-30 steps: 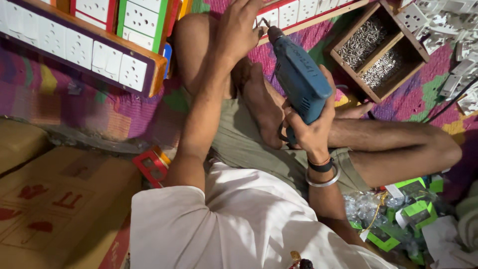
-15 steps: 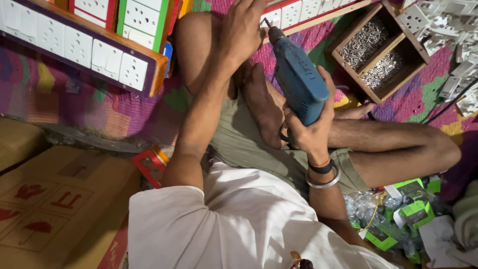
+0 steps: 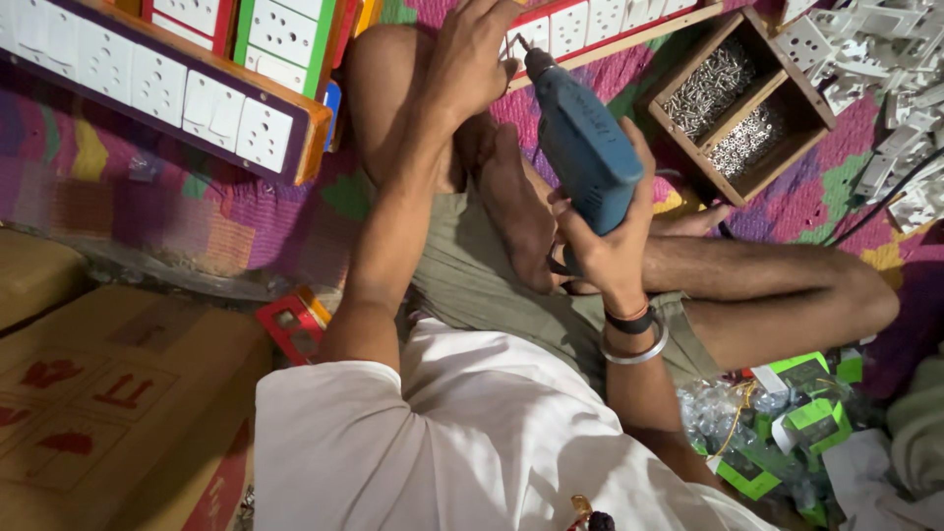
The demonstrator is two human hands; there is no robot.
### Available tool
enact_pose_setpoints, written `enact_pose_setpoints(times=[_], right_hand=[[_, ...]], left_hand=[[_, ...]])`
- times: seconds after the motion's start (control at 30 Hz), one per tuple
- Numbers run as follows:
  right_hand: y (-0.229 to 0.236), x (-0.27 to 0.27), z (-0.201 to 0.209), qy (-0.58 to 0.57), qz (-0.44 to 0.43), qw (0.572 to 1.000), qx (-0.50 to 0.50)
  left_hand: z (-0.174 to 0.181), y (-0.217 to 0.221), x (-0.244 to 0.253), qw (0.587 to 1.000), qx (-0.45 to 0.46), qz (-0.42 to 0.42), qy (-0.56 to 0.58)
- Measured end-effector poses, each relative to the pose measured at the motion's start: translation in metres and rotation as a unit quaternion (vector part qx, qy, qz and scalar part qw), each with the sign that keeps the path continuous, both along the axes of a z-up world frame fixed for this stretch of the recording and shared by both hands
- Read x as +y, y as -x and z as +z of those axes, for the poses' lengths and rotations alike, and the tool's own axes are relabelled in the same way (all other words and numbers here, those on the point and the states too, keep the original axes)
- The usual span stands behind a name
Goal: The person uses a corded electric drill to drive screws into the ends of several plastic power strip housings. They handle each strip one at a time, drilling multiple holes per unit, then place the finished strips into a growing stack on the floor.
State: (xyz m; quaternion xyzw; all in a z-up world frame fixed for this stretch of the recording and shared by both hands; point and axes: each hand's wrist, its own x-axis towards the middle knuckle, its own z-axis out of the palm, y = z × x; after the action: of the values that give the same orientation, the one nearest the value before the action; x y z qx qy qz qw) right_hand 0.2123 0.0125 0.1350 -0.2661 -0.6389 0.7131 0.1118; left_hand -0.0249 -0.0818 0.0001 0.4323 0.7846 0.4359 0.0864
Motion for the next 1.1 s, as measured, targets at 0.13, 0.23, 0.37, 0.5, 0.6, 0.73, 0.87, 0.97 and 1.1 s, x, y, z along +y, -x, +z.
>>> enact_pose_setpoints(times=[0.13,0.23,0.37,0.5,0.6,0.73,0.87,0.97,1.1], right_hand=[[-0.006,-0.001,-0.001,0.035,0.022,0.999,0.03],[-0.008,0.001,-0.003,0.02,0.02,0.999,0.026],[-0.007,0.004,-0.001,0.089,-0.04,0.993,-0.066],[-0.01,-0.003,0.005,0.02,0.0,1.0,0.0],[-0.011,-0.007,0.004,0.003,0.02,1.0,-0.004],[-0.011,-0.009,0.002,0.002,0.036,0.999,-0.029],[-0.005,-0.008,0.0,-0.004,0.045,0.998,-0.032],[-0.004,-0.007,-0.001,-0.016,0.052,0.998,-0.033],[-0.002,-0.009,-0.001,-0.008,0.053,0.998,-0.039]], left_hand=[[-0.004,-0.003,0.001,1.0,0.024,0.01,0.009],[-0.004,-0.005,0.002,0.999,0.041,0.013,0.003],[0.003,-0.004,0.0,1.0,0.016,0.011,0.019],[0.01,-0.005,-0.013,0.997,0.039,0.037,0.054],[0.008,-0.006,-0.016,0.996,0.029,0.062,0.062],[0.007,-0.008,-0.019,0.994,0.006,0.082,0.075],[0.01,-0.002,-0.021,0.987,-0.019,0.081,0.137],[0.008,-0.003,-0.021,0.991,-0.007,0.084,0.108],[0.005,-0.003,-0.02,0.994,0.045,0.09,0.051]])
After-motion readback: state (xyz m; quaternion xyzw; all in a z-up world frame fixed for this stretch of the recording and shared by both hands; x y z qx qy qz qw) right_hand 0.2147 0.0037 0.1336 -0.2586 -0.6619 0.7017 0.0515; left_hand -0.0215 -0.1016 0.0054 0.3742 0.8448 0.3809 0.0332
